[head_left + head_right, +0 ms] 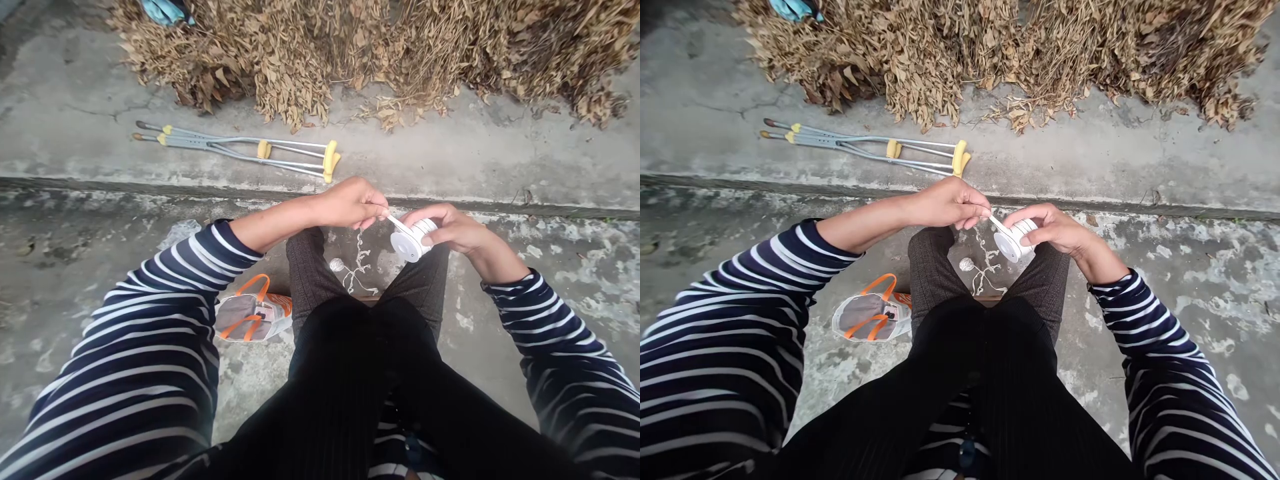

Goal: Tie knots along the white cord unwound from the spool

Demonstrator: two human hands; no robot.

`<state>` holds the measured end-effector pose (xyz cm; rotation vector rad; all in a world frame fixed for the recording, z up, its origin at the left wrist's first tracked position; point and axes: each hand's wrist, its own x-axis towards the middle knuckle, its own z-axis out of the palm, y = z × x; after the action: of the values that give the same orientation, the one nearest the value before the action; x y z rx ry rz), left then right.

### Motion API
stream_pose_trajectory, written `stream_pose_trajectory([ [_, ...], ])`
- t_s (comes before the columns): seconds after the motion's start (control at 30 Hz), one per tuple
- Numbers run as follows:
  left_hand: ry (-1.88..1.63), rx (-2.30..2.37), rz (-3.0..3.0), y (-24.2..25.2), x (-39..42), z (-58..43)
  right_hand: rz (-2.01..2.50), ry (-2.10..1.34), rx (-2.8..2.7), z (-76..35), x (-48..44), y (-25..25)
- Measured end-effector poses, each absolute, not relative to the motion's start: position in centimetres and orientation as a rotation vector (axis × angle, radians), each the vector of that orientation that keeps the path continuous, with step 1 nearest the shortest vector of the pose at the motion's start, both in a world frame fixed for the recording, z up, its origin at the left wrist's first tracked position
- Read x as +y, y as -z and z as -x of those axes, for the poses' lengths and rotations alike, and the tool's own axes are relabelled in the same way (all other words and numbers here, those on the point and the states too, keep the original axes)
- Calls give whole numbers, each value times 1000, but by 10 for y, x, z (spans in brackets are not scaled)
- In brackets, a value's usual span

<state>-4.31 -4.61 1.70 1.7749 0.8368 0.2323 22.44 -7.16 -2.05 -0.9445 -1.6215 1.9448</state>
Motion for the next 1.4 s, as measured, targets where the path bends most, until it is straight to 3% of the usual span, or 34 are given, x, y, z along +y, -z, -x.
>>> stream_pose_trajectory([
  [0.23, -415, 897, -1544, -3, -48, 33, 959, -2008, -1475, -224, -75, 27],
  [0.97, -317, 690, -1240, 13, -49, 54, 811, -2257, -1187, -210, -88, 48],
  [1.4, -376, 670, -1140, 13, -55, 52, 828, -2169, -1307, -211, -85, 51],
])
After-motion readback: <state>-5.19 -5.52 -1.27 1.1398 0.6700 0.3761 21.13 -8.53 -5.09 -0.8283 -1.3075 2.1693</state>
